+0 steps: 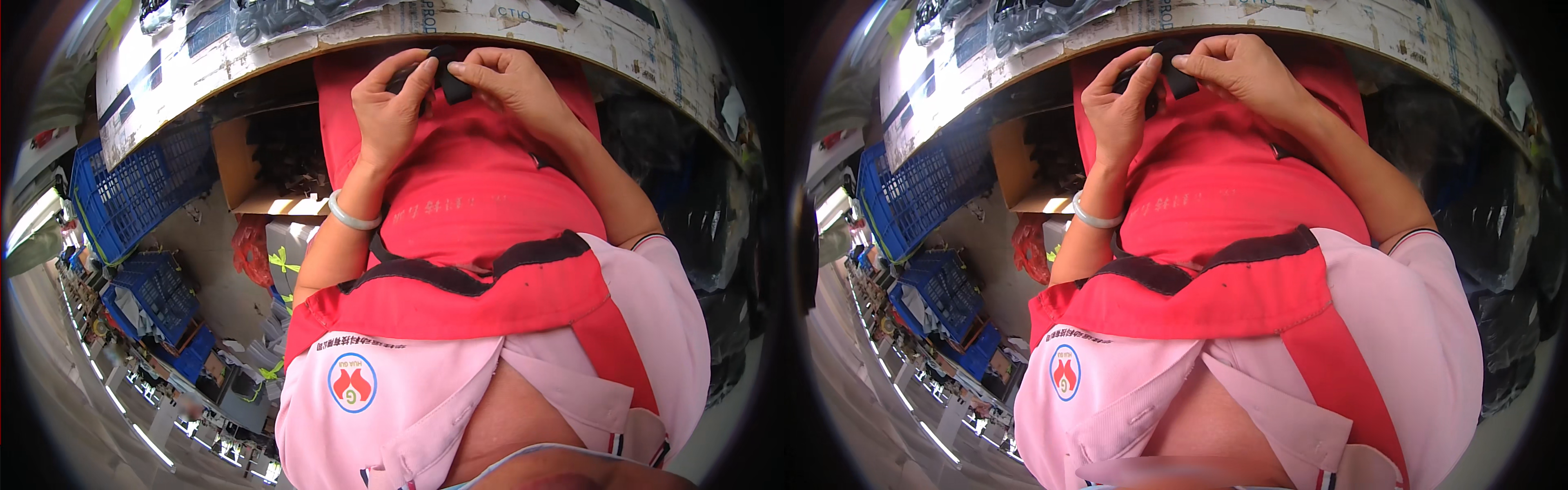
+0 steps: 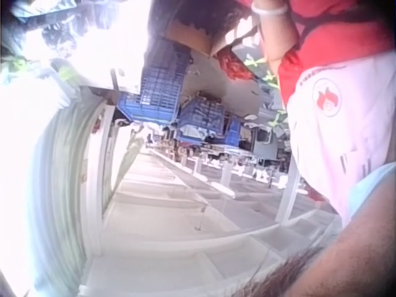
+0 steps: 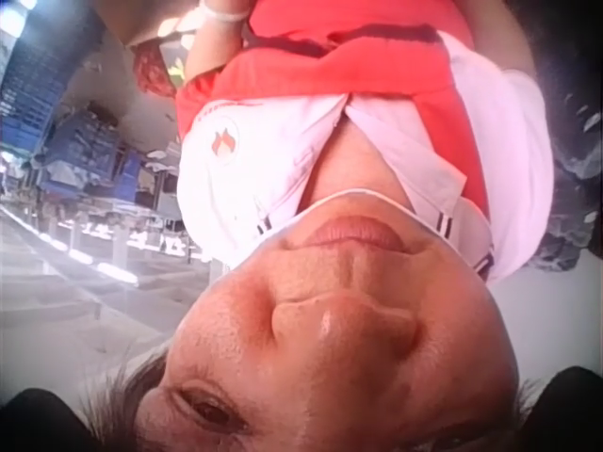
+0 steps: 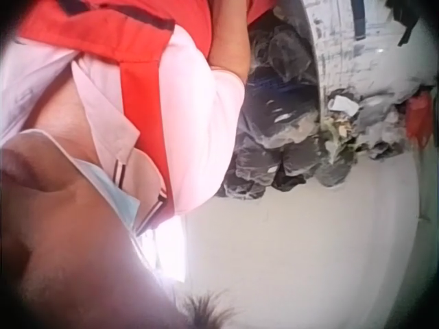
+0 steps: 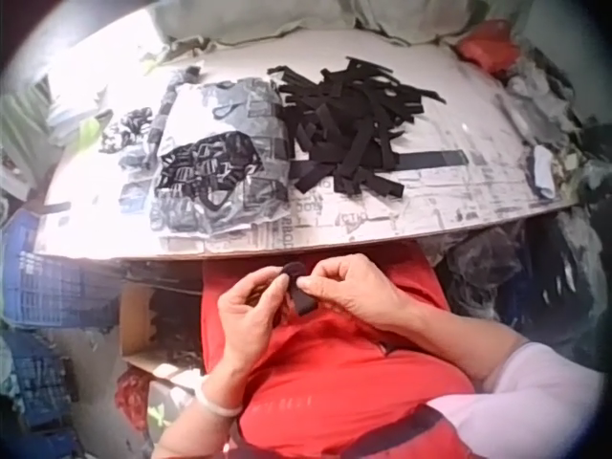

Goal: The person is assembling black plastic buckles onto black nylon straps at a workbench.

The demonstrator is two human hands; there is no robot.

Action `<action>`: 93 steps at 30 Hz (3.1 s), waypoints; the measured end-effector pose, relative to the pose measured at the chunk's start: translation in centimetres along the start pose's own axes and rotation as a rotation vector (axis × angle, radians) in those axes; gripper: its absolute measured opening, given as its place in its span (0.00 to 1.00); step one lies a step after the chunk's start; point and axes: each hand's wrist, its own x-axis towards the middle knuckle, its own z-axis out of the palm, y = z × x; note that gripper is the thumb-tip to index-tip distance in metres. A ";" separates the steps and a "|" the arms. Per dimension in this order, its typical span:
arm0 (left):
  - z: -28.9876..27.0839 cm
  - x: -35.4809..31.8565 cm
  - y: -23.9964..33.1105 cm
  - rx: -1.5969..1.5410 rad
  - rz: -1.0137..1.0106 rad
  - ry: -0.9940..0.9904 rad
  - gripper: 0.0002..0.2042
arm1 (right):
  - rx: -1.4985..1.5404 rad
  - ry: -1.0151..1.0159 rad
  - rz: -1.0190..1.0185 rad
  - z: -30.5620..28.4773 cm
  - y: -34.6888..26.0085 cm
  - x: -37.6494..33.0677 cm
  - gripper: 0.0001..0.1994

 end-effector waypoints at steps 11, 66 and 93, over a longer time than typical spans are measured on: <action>-0.8 -1.2 1.2 0.069 0.190 -0.236 0.06 | 0.139 -0.192 -0.033 -1.6 0.6 0.7 0.12; -4.0 -3.5 -0.8 -0.349 -0.275 -0.104 0.23 | -0.109 -0.109 -0.097 2.7 0.6 2.9 0.09; -2.6 -0.4 -1.8 -0.308 -0.497 -0.045 0.12 | -1.166 0.545 -0.753 -9.3 2.3 5.1 0.16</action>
